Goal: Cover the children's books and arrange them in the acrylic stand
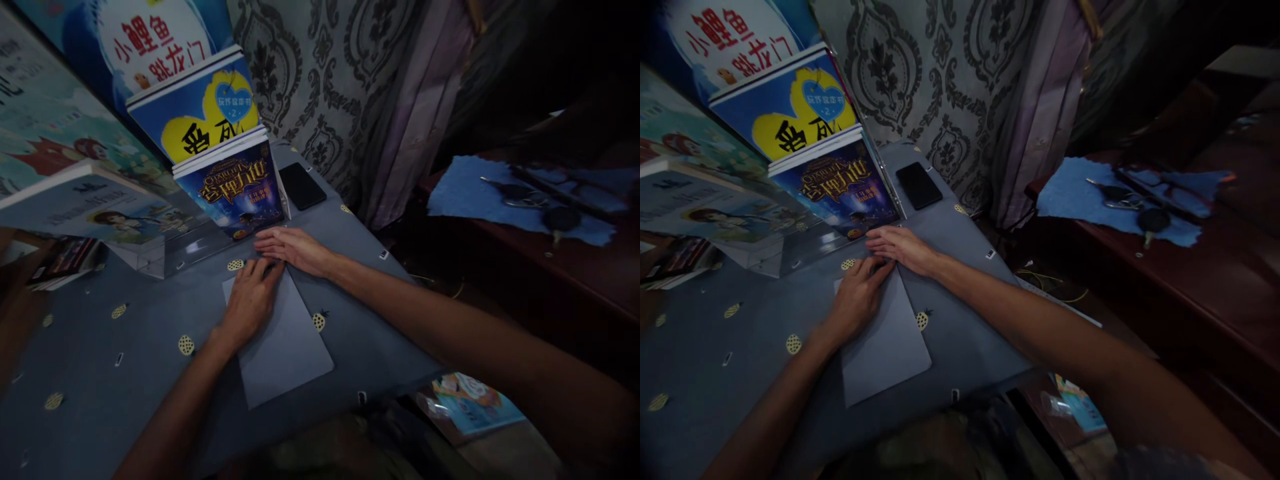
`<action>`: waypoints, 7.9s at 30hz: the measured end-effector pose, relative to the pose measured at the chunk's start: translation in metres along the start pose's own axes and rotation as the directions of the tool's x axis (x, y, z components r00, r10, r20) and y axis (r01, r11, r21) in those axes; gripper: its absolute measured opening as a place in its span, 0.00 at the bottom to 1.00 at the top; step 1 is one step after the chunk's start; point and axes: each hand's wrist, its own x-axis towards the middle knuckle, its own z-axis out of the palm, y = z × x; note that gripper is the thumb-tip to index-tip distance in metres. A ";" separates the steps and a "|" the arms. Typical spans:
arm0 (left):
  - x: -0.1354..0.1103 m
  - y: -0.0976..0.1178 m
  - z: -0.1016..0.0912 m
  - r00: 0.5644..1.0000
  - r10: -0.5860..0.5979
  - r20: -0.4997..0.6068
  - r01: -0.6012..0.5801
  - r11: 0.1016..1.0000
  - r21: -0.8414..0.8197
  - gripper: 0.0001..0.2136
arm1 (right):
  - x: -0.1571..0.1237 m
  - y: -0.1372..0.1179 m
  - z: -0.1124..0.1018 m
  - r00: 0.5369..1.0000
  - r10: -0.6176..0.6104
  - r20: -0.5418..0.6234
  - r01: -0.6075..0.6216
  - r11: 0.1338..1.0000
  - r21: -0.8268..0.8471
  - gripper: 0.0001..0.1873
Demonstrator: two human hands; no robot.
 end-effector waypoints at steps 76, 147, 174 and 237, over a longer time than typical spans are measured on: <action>0.028 -0.032 0.009 0.998 0.006 -0.067 -0.007 1.000 -0.009 0.24 | 0.006 0.017 -0.022 0.869 -0.476 0.139 0.284 0.247 -0.927 0.20; -0.038 -0.115 0.008 0.970 -0.105 -0.217 0.053 0.971 -0.234 0.14 | -0.081 0.050 0.078 0.745 0.091 0.660 0.665 -0.176 -0.726 0.21; 0.038 -0.039 -0.003 0.998 0.044 0.048 -0.044 0.999 0.011 0.23 | -0.103 0.035 0.031 0.865 -0.073 0.496 0.486 -0.119 -0.866 0.23; -0.068 -0.064 -0.024 0.786 -0.601 0.144 0.375 0.280 -0.884 0.37 | -0.073 0.024 0.040 0.990 -0.126 0.070 0.121 0.462 -0.879 0.20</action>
